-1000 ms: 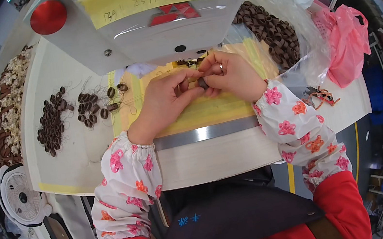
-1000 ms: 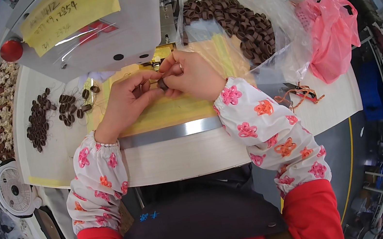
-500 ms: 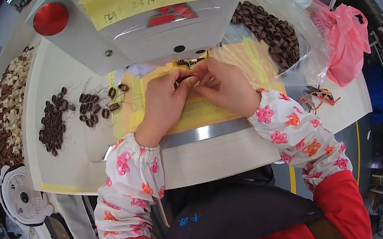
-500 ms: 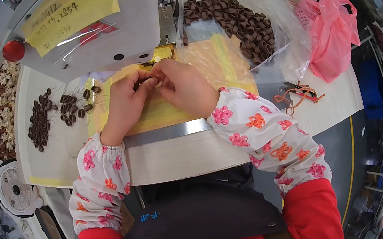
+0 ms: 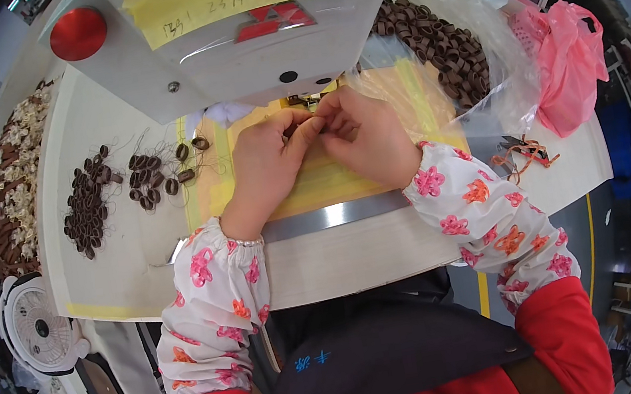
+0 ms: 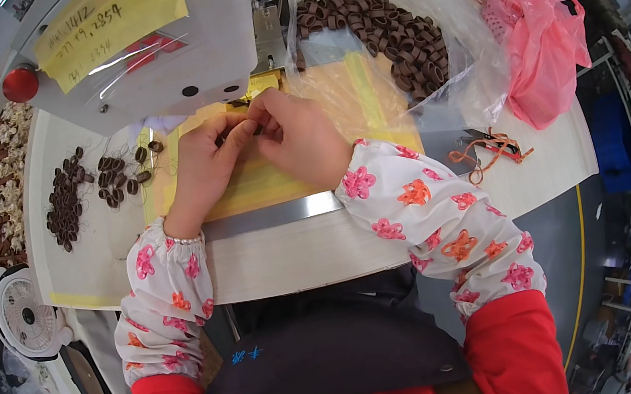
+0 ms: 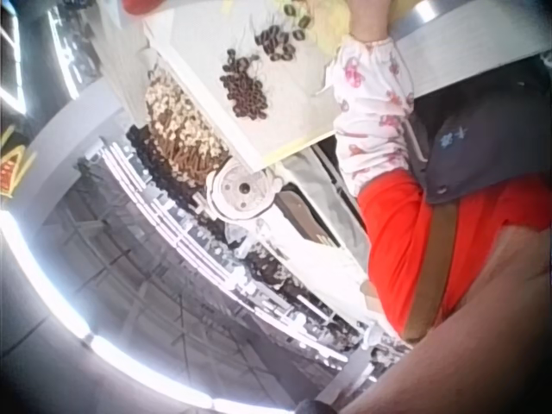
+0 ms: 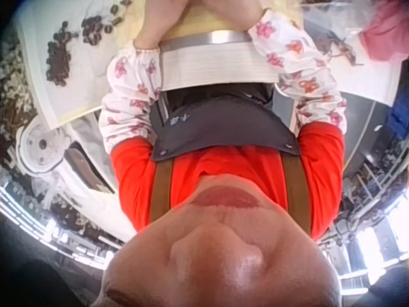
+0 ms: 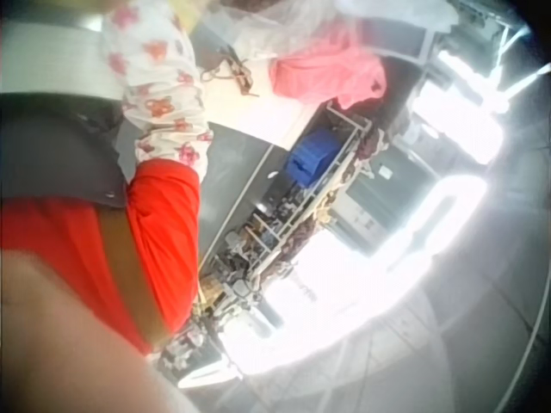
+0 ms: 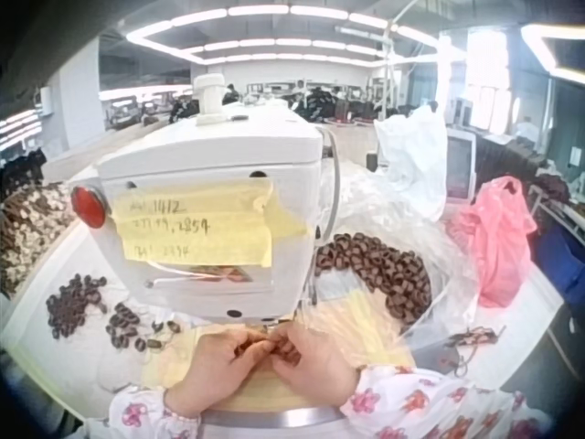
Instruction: The recorder is using an industrial sewing machine to sew small leather labels onto fabric or other leather pieces.
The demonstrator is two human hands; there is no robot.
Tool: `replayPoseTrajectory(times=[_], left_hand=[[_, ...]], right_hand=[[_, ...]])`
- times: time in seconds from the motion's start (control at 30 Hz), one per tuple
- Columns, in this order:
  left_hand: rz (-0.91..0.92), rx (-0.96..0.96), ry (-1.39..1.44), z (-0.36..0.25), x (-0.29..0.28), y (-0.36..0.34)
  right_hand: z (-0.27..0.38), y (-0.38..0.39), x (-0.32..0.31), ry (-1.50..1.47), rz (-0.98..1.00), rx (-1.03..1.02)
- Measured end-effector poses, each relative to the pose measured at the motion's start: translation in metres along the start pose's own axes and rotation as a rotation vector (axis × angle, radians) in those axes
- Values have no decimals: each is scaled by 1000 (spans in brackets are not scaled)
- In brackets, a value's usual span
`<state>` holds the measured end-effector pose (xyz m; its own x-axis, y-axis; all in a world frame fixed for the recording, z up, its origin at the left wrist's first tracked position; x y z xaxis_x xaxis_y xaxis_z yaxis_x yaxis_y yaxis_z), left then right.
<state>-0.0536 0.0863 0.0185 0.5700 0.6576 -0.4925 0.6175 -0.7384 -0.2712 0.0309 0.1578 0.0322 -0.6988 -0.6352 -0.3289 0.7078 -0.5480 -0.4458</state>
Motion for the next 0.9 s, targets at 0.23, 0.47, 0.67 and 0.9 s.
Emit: replayPoseTrajectory(times=[0.23, 0.47, 0.67, 0.9], left_hand=[[-8, 108, -201, 0, -4, -3], [-108, 92, -279, 5, -5, -13], [-100, -77, -275, 19, -3, -18], [-79, -127, -218, 24, -4, -18]], right_hand=[[-11, -11, 0, 79, 61, 86], [-14, -18, -8, 143, -45, -46], [-14, -23, -10, 222, -47, -67], [-12, -24, -11, 244, -61, -112]])
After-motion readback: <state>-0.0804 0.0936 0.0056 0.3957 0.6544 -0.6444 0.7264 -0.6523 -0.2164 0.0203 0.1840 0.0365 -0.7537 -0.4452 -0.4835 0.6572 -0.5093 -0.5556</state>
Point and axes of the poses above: each hand's wrist, its own y-axis away from the middle knuckle, its own x-axis out of the palm, z = x × y, the point moved 10 cm from there along -y, towards the middle knuckle, and after that the axes turned 9 degrees about -z, right-handed, at the moved point
